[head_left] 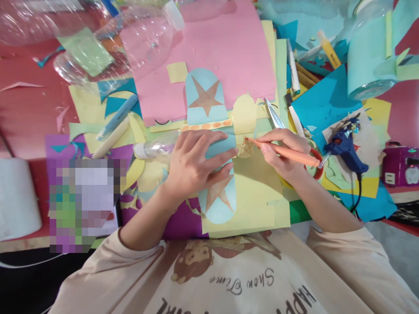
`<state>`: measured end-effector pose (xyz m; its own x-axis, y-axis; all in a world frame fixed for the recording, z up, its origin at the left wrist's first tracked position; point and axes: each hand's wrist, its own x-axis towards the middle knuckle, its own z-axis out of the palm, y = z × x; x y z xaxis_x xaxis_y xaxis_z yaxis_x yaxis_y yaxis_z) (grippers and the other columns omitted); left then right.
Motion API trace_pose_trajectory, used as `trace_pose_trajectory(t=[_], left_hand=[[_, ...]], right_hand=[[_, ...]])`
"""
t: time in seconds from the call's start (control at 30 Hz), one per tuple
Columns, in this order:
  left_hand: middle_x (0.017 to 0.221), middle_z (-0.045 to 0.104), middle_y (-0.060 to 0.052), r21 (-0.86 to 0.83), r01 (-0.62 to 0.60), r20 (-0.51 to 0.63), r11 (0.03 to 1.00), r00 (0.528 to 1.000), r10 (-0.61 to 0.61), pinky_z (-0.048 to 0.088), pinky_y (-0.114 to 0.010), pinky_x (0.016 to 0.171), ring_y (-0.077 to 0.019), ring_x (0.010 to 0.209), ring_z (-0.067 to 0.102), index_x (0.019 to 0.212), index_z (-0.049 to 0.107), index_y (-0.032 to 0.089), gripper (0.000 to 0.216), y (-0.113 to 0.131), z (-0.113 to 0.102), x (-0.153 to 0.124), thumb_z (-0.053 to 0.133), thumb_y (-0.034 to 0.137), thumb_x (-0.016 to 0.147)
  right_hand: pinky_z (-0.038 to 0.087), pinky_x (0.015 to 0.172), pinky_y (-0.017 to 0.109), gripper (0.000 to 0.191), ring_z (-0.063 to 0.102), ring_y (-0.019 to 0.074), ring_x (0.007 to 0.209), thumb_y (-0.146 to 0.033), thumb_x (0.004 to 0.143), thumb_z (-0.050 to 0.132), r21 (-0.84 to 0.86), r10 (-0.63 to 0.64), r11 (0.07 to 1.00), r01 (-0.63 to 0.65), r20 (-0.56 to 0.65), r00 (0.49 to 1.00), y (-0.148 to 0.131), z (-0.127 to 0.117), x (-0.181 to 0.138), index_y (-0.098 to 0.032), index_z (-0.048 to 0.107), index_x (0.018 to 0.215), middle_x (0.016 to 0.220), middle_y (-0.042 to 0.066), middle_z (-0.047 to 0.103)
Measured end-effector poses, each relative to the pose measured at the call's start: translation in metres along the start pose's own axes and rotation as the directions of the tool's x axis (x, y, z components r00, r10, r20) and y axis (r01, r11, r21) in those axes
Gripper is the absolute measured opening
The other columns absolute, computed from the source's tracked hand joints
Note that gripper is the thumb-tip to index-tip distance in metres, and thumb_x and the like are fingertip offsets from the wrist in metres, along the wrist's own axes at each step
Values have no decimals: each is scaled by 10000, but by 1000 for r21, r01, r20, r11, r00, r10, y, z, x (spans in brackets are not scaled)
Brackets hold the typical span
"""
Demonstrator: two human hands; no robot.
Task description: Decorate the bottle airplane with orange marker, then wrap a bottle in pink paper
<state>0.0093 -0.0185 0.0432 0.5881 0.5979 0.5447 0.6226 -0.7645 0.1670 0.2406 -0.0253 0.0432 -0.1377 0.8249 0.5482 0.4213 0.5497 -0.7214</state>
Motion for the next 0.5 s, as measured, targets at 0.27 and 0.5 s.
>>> trace_pose_trajectory(t=[0.27, 0.5], left_hand=[[1106, 678, -31, 4, -11, -11, 1000, 1000, 11, 453, -358, 809, -212, 967, 613, 1059, 648, 331, 189, 0, 0, 1, 613, 345, 873], [1082, 685, -13, 46, 32, 40, 998, 999, -33, 445, -345, 810, -194, 955, 614, 1023, 685, 357, 179, 1, 0, 1, 555, 395, 904]], right_hand=[[495, 523, 245, 63, 614, 103, 564, -213, 825, 626, 26, 37, 999, -38, 37, 999, -3, -1, 2, -218, 637, 762, 649, -31, 675], [519, 538, 256, 41, 642, 114, 597, -213, 839, 622, -12, 10, 1000, -10, 9, 1000, -1, -1, 1, -237, 654, 833, 685, -35, 695]])
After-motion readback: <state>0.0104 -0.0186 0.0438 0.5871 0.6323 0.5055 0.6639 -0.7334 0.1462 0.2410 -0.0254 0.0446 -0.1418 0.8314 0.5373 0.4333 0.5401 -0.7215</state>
